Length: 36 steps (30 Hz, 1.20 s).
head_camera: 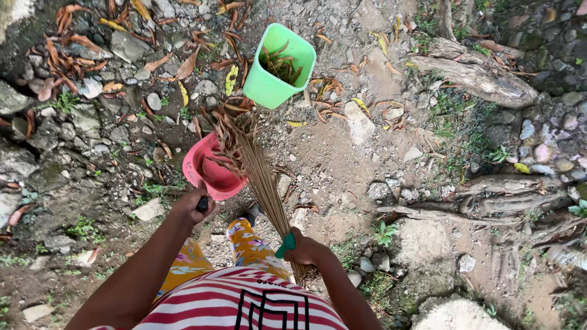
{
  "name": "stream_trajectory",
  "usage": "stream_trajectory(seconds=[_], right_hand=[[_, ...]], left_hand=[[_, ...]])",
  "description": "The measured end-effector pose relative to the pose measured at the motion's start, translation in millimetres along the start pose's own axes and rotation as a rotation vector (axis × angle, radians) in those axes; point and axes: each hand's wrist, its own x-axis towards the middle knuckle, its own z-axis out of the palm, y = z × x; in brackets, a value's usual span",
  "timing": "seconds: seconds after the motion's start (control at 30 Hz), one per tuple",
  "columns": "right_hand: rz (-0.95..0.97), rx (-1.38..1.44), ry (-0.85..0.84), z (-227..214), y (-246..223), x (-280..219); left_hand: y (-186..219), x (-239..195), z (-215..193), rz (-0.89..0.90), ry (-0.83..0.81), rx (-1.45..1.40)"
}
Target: The person sweeps dry leaves and debris from a dirt and concrete area using a traditional broom and a pink dustpan. They gather the leaves into piles and transfer them into a green bucket.
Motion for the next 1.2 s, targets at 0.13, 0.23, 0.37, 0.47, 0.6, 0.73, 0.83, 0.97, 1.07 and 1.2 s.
stream_trajectory(seconds=[0.13,0.23,0.37,0.47,0.6,0.73,0.83,0.97,1.07,1.2], right_hand=[[0.02,0.011,0.024,19.0,-2.5,-19.3],[-0.012,0.039,0.059,31.6,0.3,-39.1],[-0.057,0.115,0.149,47.5,-0.3,-79.2],[-0.087,0.187,0.185,53.4,-7.1,-112.1],[-0.089,0.249,0.229,58.8,-15.7,-155.0],[-0.083,0.298,0.279,61.7,-14.7,-191.1],[-0.154,0.351,0.364,56.7,-12.8,-208.3],[-0.013,0.36,0.438,44.6,-13.3,-207.5],[-0.057,0.415,0.526,28.9,-11.8,-190.1],[-0.061,0.438,0.616,3.4,-8.2,-152.8]], left_hand=[[2.9,-32.8,-29.0,-0.043,-0.123,0.118],[11.8,-62.2,-55.0,-0.092,-0.14,0.192],[17.3,-107.2,-76.9,-0.008,-0.122,0.253],[22.2,-146.6,-76.3,0.04,-0.169,0.271],[22.6,-205.8,-51.8,0.174,-0.187,0.359],[20.6,-262.4,-20.2,0.273,-0.203,0.434],[20.3,-282.1,6.7,0.323,-0.257,0.443],[24.6,-268.7,48.0,0.439,-0.335,0.522],[29.1,-244.8,84.9,0.541,-0.354,0.634],[26.7,-213.0,151.9,0.723,-0.119,0.899]])
